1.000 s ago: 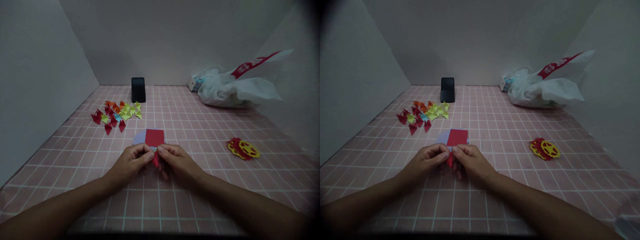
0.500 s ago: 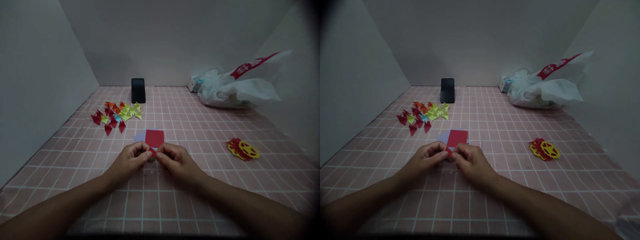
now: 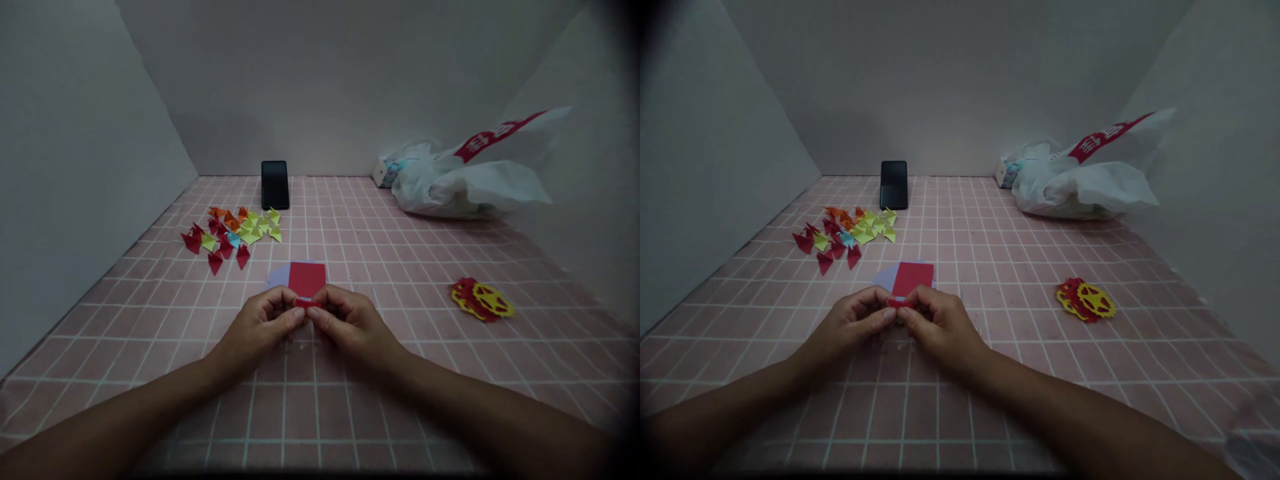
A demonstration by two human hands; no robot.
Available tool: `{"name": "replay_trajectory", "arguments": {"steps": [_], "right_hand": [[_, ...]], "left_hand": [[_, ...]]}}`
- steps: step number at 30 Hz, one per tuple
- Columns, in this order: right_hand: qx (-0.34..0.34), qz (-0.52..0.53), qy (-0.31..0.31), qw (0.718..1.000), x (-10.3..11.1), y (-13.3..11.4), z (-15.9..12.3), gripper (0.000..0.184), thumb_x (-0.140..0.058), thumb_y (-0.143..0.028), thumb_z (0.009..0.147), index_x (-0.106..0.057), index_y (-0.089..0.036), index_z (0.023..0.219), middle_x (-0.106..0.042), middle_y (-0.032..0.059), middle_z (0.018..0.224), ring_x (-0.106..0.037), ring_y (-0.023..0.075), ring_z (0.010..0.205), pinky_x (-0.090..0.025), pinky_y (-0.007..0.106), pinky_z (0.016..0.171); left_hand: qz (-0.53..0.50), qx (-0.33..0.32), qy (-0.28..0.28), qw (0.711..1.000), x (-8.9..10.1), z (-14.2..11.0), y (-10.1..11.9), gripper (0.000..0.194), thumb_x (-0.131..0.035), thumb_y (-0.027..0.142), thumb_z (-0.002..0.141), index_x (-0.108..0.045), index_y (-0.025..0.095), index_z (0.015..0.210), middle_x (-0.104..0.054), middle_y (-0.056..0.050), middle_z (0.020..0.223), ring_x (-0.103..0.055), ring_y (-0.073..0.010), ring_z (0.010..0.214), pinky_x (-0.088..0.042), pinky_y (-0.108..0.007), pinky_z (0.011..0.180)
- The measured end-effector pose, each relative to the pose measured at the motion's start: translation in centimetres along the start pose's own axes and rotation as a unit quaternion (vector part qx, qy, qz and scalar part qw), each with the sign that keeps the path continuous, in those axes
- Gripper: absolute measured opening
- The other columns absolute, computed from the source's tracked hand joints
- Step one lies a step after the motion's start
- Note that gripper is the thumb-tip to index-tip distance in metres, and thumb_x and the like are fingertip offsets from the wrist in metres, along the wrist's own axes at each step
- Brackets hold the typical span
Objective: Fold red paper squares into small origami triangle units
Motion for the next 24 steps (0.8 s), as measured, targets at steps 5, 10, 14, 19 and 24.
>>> {"name": "replay_trajectory", "arguments": {"steps": [5,10,14,19,24], "right_hand": [[-0.013,0.006,-0.036,0.999,-0.4,0.3,-0.2,0.026,-0.054,-0.029,0.092,-0.054,-0.018,0.069,-0.052,-0.0037,0.057,-0.047,0.0081,0.046,-0.036,0.020,0.044],[-0.037,0.150,-0.018,0.988,-0.5,1.5,0.0,0.031,-0.048,-0.041,0.098,-0.055,-0.018,0.077,-0.057,-0.0031,0.064,-0.052,0.0075,0.044,-0.039,0.020,0.042],[-0.017,0.181,-0.023,0.983,-0.7,1.4,0.1,0.017,-0.061,-0.034,0.092,-0.058,-0.018,0.087,-0.059,-0.0036,0.069,-0.051,0.0064,0.049,-0.040,0.019,0.045],[-0.009,0.180,-0.023,0.983,-0.9,0.8,0.1,0.011,-0.065,-0.027,0.088,-0.059,-0.017,0.086,-0.065,-0.0012,0.072,-0.052,0.0067,0.051,-0.040,0.020,0.047],[-0.004,0.210,-0.046,0.977,-1.3,0.5,0.1,0.010,-0.063,-0.026,0.089,-0.058,-0.018,0.086,-0.067,-0.0010,0.070,-0.055,0.0071,0.051,-0.041,0.020,0.047]], "left_hand": [[0.042,-0.021,-0.009,0.999,0.1,-0.2,0.3,0.023,-0.060,0.035,0.089,-0.057,0.016,0.077,-0.052,0.005,0.060,-0.045,-0.0077,0.054,-0.035,-0.020,0.053],[-0.084,0.015,0.018,0.996,0.5,0.1,-0.5,0.023,-0.066,0.034,0.085,-0.056,0.016,0.075,-0.054,0.005,0.062,-0.047,-0.0062,0.052,-0.034,-0.018,0.051],[-0.151,0.037,0.005,0.988,0.0,0.3,-1.1,0.024,-0.069,0.034,0.083,-0.057,0.015,0.074,-0.055,0.005,0.062,-0.046,-0.0051,0.050,-0.032,-0.018,0.049],[-0.156,0.055,-0.033,0.986,-0.6,0.3,-2.0,0.023,-0.066,0.033,0.087,-0.059,0.014,0.077,-0.055,0.004,0.062,-0.048,-0.0063,0.054,-0.035,-0.019,0.054],[-0.180,0.063,-0.055,0.980,-0.8,0.3,-2.5,0.021,-0.064,0.031,0.090,-0.059,0.015,0.078,-0.055,0.003,0.065,-0.047,-0.0064,0.056,-0.034,-0.019,0.055]]}}
Point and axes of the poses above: each hand's wrist, its own z-axis towards the middle knuckle, its own x-axis out of the back of the hand, y = z × x, the point moved 8 cm from there along z, towards the middle knuckle
